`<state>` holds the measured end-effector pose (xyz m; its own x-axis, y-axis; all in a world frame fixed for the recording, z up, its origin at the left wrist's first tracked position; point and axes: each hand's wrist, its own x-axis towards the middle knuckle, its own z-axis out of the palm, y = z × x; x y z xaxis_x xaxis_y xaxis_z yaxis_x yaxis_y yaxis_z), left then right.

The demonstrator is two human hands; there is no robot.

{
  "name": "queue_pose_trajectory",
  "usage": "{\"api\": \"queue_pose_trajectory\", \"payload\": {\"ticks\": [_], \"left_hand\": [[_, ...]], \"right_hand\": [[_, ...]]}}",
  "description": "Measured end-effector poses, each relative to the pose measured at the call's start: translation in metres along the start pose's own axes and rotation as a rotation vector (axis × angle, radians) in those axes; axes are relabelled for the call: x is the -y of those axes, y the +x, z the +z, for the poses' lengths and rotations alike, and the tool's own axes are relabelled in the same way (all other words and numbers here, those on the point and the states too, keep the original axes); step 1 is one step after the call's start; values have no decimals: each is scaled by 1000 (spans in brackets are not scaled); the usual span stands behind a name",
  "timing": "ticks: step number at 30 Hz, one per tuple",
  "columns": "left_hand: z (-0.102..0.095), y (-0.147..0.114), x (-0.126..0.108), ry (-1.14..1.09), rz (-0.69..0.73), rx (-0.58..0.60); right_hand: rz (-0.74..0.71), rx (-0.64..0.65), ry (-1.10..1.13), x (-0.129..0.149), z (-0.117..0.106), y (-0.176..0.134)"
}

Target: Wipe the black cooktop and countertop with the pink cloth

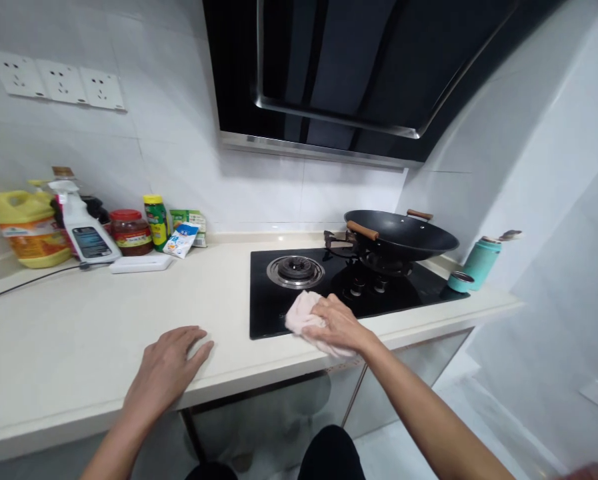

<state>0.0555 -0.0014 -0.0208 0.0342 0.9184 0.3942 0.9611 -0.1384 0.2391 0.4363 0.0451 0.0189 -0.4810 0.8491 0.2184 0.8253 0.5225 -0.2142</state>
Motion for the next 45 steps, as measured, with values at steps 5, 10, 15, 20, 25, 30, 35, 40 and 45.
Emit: {"api": "queue_pose_trajectory", "payload": {"ticks": [5,10,15,20,25,30,35,40,45], "left_hand": [[5,3,6,14,28,-9],[10,5,11,42,35,-19],[6,6,10,47,11,19],[3,5,9,35,13,24],[7,7,14,41,8,36],[9,9,17,49,22,49],[6,9,16,52,13,62],[6,10,15,41,20,61],[11,11,20,33,18,58]], "right_hand": [[-287,63,53,79,15,22],[-381,130,-36,133,34,53],[-287,87,2,122,32,51],[-17,35,27,61,14,28],[245,28,-55,-21,-11,-13],[484,29,-214,-87,-27,-50],[724,66,-324,-136,-45,-75],[866,94,-314,-165,-69,-109],[819,133,-214,-166,-68,-159]]}}
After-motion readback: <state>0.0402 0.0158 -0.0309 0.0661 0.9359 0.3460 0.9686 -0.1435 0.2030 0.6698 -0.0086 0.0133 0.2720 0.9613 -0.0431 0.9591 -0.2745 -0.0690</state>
